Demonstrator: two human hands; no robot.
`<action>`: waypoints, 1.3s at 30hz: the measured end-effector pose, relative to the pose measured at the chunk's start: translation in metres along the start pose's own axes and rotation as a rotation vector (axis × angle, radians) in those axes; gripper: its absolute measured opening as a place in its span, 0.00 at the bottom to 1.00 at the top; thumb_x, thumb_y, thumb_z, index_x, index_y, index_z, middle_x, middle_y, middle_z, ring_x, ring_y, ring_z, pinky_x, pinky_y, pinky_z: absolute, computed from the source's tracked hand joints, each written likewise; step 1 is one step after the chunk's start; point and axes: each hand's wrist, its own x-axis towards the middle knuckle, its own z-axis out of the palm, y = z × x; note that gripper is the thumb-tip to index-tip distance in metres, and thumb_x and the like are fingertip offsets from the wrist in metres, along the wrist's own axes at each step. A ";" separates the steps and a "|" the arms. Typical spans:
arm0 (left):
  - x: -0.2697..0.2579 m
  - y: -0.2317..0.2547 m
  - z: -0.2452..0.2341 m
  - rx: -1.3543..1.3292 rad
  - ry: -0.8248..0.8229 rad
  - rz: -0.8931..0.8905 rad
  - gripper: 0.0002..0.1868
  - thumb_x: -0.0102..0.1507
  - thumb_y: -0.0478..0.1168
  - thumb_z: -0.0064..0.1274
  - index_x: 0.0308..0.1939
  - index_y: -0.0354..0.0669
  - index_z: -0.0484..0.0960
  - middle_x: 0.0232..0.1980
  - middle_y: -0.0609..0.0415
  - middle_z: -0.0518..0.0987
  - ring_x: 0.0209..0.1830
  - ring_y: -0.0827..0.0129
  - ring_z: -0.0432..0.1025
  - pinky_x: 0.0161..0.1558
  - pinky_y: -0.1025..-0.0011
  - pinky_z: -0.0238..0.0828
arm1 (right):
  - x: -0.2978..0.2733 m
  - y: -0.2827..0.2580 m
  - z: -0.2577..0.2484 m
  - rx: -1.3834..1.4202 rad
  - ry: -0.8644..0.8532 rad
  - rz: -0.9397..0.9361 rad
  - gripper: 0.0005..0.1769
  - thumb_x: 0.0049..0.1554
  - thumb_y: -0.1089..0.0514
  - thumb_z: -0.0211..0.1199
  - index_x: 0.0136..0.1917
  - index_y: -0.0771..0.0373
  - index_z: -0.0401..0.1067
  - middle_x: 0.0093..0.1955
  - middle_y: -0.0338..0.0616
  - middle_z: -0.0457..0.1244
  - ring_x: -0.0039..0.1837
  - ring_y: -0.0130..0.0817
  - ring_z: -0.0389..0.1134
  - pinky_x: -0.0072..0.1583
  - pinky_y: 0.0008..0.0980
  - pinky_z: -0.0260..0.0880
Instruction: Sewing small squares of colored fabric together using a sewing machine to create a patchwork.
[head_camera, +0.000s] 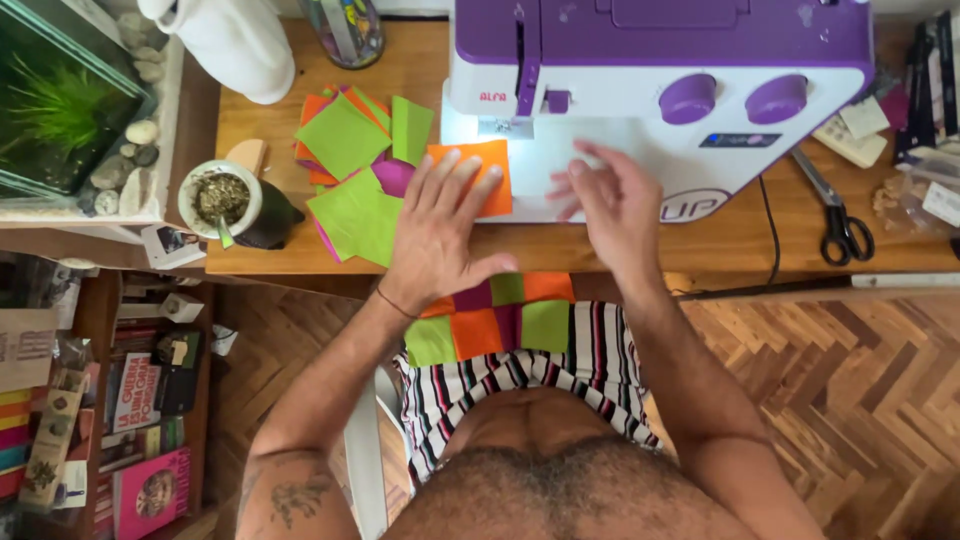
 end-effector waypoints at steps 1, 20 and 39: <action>0.000 -0.002 0.002 -0.002 0.002 0.008 0.58 0.56 0.88 0.32 0.69 0.46 0.76 0.65 0.43 0.75 0.72 0.46 0.65 0.77 0.47 0.47 | 0.009 0.012 -0.002 -0.002 0.007 -0.004 0.20 0.68 0.59 0.60 0.69 0.74 0.66 0.47 0.64 0.71 0.37 0.42 0.75 0.39 0.34 0.77; 0.011 -0.010 0.011 0.028 0.051 -0.008 0.53 0.58 0.87 0.37 0.67 0.52 0.78 0.70 0.50 0.75 0.75 0.53 0.63 0.79 0.49 0.38 | 0.061 0.057 -0.003 0.072 -0.059 -0.120 0.11 0.65 0.68 0.57 0.60 0.73 0.71 0.50 0.49 0.66 0.51 0.39 0.71 0.52 0.36 0.78; 0.011 -0.008 0.010 0.053 0.061 -0.002 0.54 0.57 0.87 0.38 0.67 0.50 0.78 0.69 0.47 0.75 0.74 0.50 0.64 0.79 0.46 0.38 | 0.056 0.059 -0.003 0.057 -0.078 -0.079 0.11 0.65 0.61 0.60 0.58 0.68 0.75 0.55 0.50 0.70 0.56 0.40 0.74 0.57 0.36 0.78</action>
